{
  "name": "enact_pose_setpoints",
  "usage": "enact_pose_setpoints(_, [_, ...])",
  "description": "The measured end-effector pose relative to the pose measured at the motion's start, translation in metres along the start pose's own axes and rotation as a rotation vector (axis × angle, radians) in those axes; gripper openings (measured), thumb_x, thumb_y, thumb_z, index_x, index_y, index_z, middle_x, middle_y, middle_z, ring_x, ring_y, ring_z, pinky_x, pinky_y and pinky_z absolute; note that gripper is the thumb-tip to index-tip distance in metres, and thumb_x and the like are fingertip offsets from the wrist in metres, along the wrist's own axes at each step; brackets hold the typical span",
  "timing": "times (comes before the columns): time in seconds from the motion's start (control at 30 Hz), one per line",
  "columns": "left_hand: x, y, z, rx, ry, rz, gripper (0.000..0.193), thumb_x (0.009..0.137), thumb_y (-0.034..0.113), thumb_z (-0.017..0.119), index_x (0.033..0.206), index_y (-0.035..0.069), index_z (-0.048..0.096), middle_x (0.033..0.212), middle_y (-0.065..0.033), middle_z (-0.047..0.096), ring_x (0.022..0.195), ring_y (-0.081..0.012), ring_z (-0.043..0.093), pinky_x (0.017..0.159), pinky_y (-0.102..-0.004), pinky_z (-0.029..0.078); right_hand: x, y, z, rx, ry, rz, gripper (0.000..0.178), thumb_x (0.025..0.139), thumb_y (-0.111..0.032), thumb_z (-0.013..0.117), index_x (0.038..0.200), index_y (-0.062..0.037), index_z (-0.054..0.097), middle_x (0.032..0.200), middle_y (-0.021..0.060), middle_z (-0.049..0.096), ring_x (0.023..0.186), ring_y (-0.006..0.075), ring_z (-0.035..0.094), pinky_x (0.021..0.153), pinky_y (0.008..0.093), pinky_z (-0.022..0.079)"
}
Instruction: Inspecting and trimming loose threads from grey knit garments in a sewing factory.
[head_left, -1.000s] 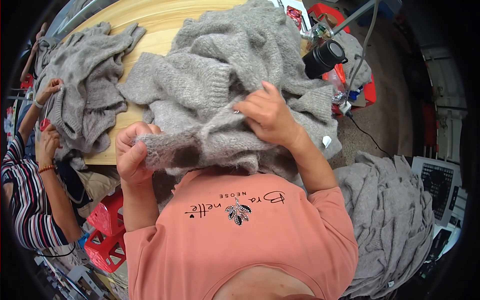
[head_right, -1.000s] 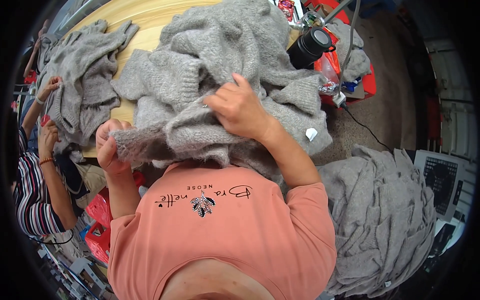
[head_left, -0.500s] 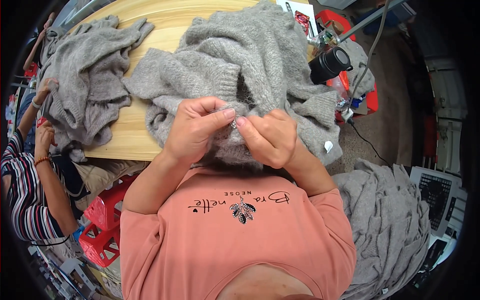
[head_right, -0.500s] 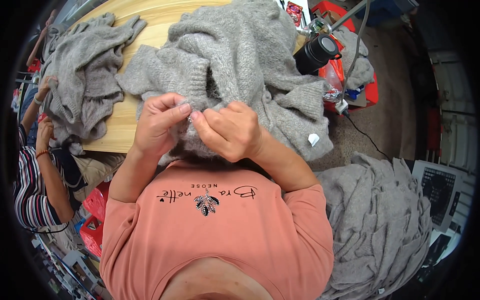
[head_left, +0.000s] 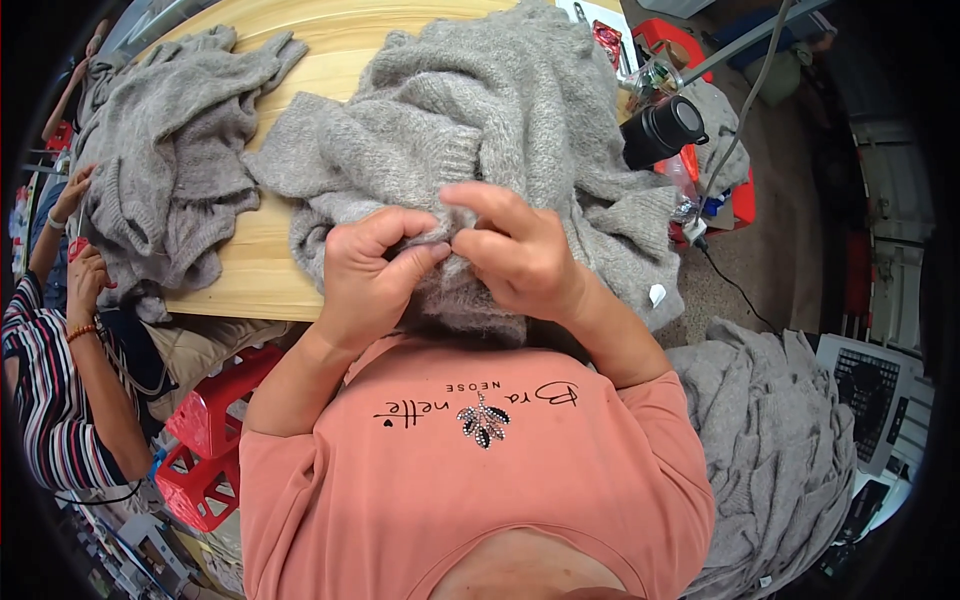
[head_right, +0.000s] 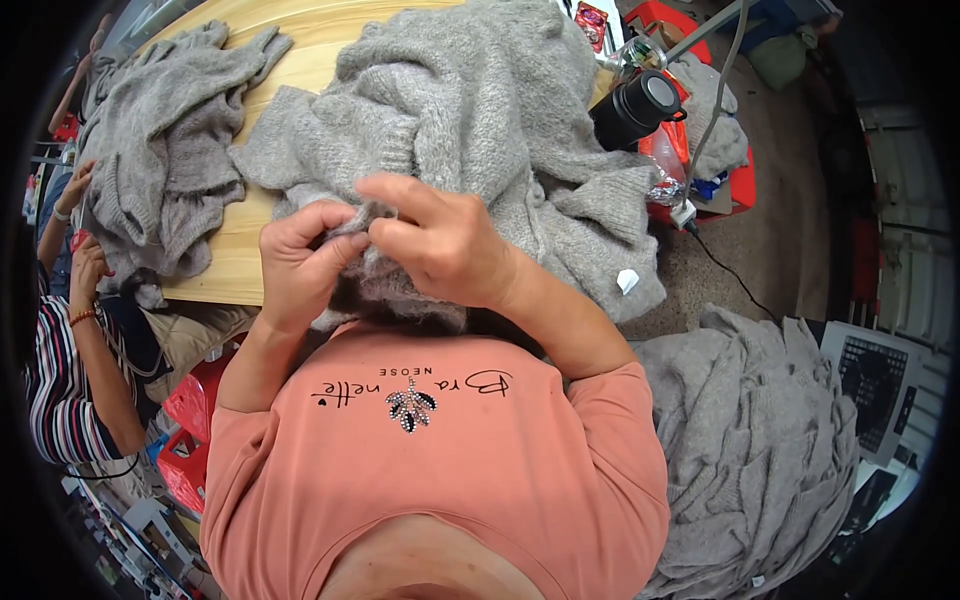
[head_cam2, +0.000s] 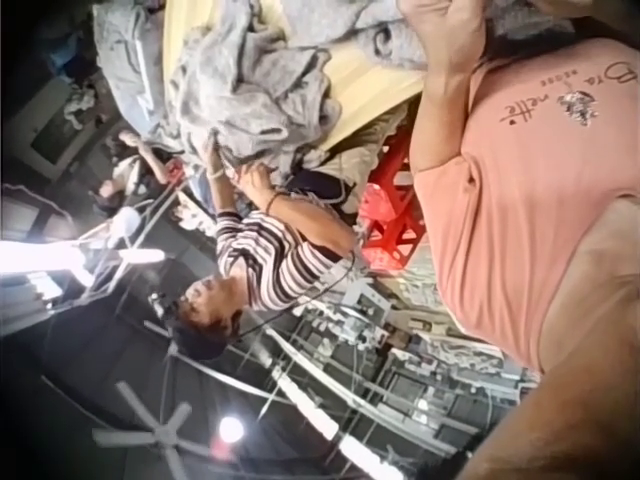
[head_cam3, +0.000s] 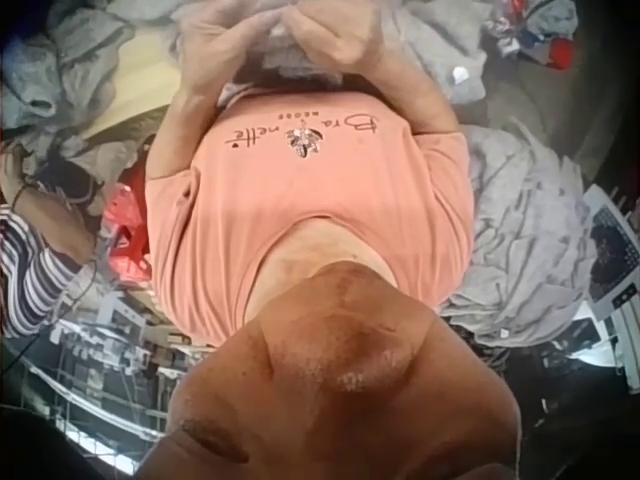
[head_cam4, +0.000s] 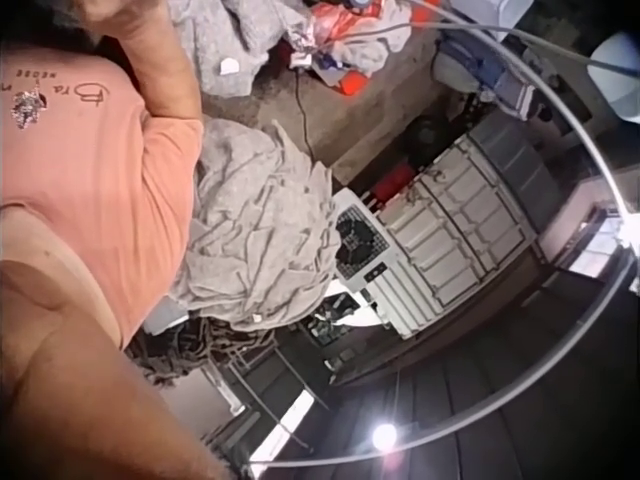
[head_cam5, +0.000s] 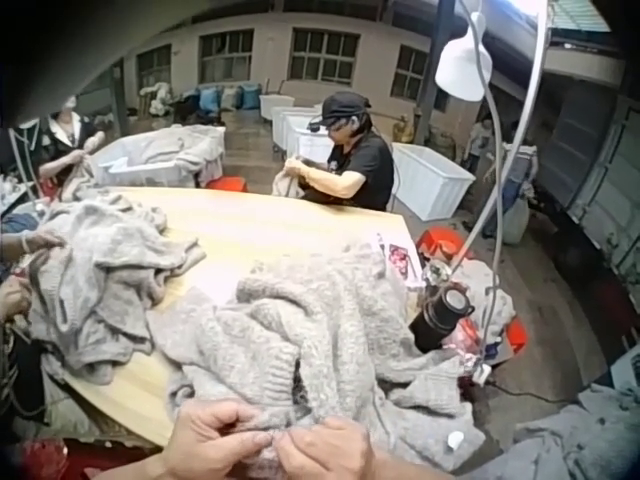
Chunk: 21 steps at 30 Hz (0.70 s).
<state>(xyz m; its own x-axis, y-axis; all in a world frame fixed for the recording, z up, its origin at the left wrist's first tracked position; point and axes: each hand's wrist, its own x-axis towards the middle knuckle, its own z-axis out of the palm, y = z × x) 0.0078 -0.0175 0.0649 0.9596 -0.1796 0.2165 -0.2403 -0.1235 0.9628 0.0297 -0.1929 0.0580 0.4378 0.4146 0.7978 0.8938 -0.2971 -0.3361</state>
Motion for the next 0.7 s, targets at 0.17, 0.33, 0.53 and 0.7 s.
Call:
enact_pose_setpoints(0.17, [-0.003, 0.003, 0.0, 0.04, 0.013, 0.067, 0.014, 0.068, -0.007, 0.065, 0.08, -0.001, 0.064, 0.071, -0.0068, 0.063, 0.064, -0.011, 0.057, 0.057, -0.0222, 0.044, -0.001, 0.007, -0.002, 0.382, -0.172, 0.225, 0.029, 0.056, 0.012, 0.053, 0.083, 0.0005, 0.055, 0.08, 0.0118, 0.059, 0.068, 0.0276, 0.058, 0.059, 0.0308, 0.047])
enact_pose_setpoints(0.33, [-0.001, 0.001, 0.002, 0.1, 0.024, 0.184, 0.013, 0.067, -0.01, 0.065, 0.077, -0.002, 0.063, 0.072, -0.0079, 0.063, 0.064, -0.0142, 0.059, 0.058, -0.0235, 0.046, -0.002, -0.001, -0.001, 0.451, -0.129, 0.592, 0.028, 0.059, 0.01, 0.053, 0.085, 0.0014, 0.057, 0.076, 0.0124, 0.058, 0.069, 0.0281, 0.058, 0.061, 0.0312, 0.046])
enact_pose_setpoints(0.53, [-0.001, -0.007, 0.005, 0.269, 0.069, 0.375, 0.016, 0.066, -0.011, 0.062, 0.079, -0.002, 0.062, 0.072, -0.0116, 0.062, 0.062, -0.0202, 0.06, 0.056, -0.0265, 0.047, -0.012, -0.003, 0.002, 0.286, -0.217, 0.471, 0.024, 0.061, 0.008, 0.054, 0.083, 0.0012, 0.057, 0.068, 0.0118, 0.056, 0.059, 0.0264, 0.056, 0.053, 0.0307, 0.043])
enact_pose_setpoints(0.7, [-0.008, -0.009, 0.015, 0.512, 0.15, 0.648, 0.021, 0.064, -0.01, 0.061, 0.084, -0.002, 0.059, 0.071, -0.0132, 0.059, 0.06, -0.0252, 0.059, 0.051, -0.0291, 0.047, -0.01, -0.012, 0.012, 0.018, 0.037, 0.342, 0.018, 0.059, 0.003, 0.055, 0.077, -0.0025, 0.054, 0.059, 0.0092, 0.048, 0.051, 0.027, 0.052, 0.044, 0.0335, 0.042])
